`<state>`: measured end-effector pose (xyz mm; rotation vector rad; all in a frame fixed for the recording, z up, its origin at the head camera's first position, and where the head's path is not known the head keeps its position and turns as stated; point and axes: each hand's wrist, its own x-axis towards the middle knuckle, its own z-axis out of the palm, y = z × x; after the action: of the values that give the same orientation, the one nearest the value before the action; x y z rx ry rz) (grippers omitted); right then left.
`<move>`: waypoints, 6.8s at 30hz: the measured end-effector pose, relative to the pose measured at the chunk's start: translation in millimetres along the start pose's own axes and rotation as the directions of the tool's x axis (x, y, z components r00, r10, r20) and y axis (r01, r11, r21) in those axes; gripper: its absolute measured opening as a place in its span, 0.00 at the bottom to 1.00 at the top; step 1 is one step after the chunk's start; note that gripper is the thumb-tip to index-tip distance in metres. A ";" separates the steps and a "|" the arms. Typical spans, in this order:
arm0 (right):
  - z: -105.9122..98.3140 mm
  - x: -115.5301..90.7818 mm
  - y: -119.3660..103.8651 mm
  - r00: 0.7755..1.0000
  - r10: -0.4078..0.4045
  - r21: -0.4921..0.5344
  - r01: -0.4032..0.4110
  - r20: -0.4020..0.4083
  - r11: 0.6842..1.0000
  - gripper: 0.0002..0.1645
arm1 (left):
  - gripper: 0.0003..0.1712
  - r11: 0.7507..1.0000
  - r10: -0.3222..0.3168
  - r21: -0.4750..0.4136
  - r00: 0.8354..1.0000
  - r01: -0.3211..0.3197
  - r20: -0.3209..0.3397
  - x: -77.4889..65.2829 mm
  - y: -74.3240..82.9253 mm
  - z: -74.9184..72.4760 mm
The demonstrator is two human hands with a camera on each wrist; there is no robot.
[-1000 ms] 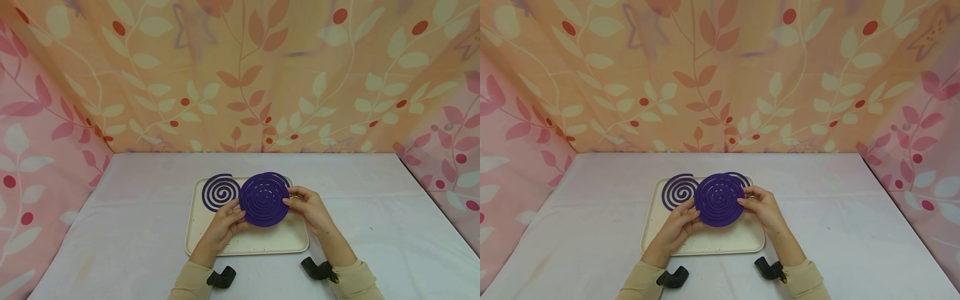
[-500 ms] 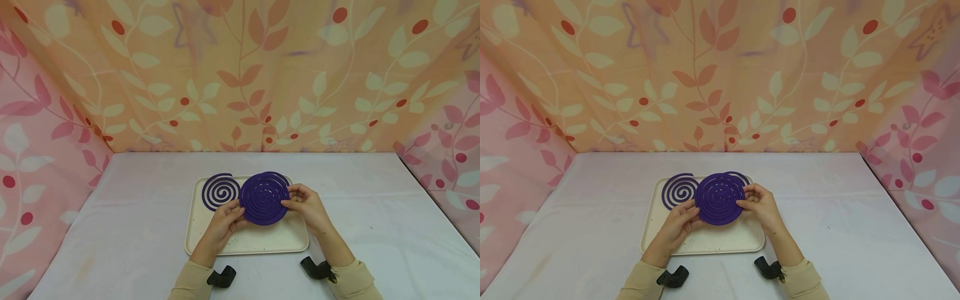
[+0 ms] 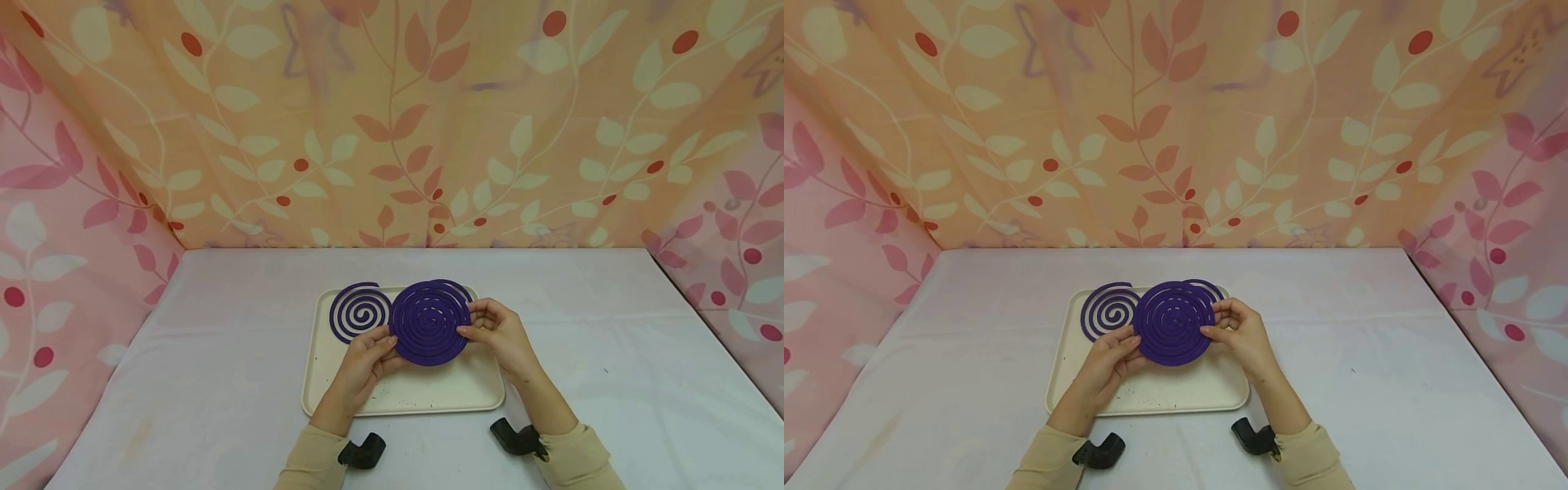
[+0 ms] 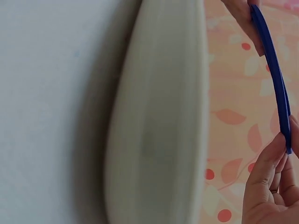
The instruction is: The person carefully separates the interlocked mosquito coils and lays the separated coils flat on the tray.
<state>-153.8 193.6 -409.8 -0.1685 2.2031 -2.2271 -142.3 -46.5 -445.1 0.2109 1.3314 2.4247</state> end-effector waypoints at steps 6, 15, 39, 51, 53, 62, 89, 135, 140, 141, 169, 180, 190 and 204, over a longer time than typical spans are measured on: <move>-1.8 0.9 -0.1 1.000 0.012 -0.024 -0.012 0.005 1.000 0.22 | 0.22 1.000 -0.002 0.003 1.000 0.002 -0.013 1.2 -0.5 -0.6; -2.0 0.7 -2.4 1.000 0.030 -0.076 -0.029 0.005 0.997 0.23 | 0.22 1.000 -0.026 0.013 0.999 0.026 -0.044 2.0 -1.1 -2.0; -7.2 -1.1 -3.8 0.998 0.034 -0.038 -0.032 0.057 0.999 0.15 | 0.23 0.998 0.003 0.064 0.997 0.002 -0.078 2.5 -1.7 -2.5; -9.6 -0.3 -5.5 0.997 0.065 -0.103 -0.060 0.042 0.993 0.18 | 0.18 0.990 -0.001 0.142 0.998 0.010 -0.061 2.5 -1.1 -1.9; -9.7 -0.2 -5.2 0.997 0.066 -0.117 -0.061 0.043 0.991 0.18 | 0.17 0.990 -0.002 0.142 0.999 0.009 -0.050 2.1 -0.5 -2.2; -10.0 0.4 -3.3 0.995 0.082 -0.100 -0.077 0.056 0.992 0.18 | 0.12 0.997 0.009 0.076 1.000 -0.008 -0.018 1.1 -0.7 -2.5; -2.7 -3.1 -4.4 0.995 0.095 -0.030 -0.094 0.025 0.995 0.18 | 0.26 0.997 0.064 0.036 0.998 -0.065 0.028 2.9 -3.4 -1.6; -13.2 -2.1 -8.5 0.975 0.113 -0.275 -0.057 0.192 0.960 0.18 | 0.24 0.982 -0.066 0.187 0.983 0.033 0.174 4.1 -12.9 -0.6; -16.0 -2.1 -7.9 0.963 0.151 -0.216 -0.102 0.222 0.971 0.18 | 0.25 0.992 -0.036 0.125 0.993 0.021 0.114 3.7 -11.5 -2.4; -16.0 -1.9 -7.5 0.960 0.155 -0.199 -0.109 0.233 0.974 0.18 | 0.25 0.994 -0.027 0.111 0.994 0.015 0.105 3.7 -11.1 -2.9; -1.0 -3.0 1.7 0.934 0.163 -0.010 -0.169 0.319 0.986 0.18 | 0.25 0.996 0.070 -0.045 0.997 -0.071 -0.027 3.2 -6.2 2.3; -2.5 -3.8 2.3 0.908 0.119 0.189 -0.210 0.402 0.959 0.10 | 0.25 0.995 0.082 -0.064 0.997 -0.081 0.014 1.6 -4.7 2.0; -6.4 -2.8 1.0 0.913 0.111 0.199 -0.203 0.392 0.959 0.10 | 0.25 0.990 0.129 -0.070 0.991 -0.126 0.044 1.4 -4.4 0.3; -13.2 -7.2 -8.7 0.934 0.126 0.177 -0.194 0.336 0.965 0.07 | 0.27 0.994 0.097 -0.048 0.995 -0.097 0.011 -5.1 14.2 5.3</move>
<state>-147.1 207.4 -401.7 -0.3121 1.7421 -2.1426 -139.4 -51.3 -430.0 0.2851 1.2837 2.5278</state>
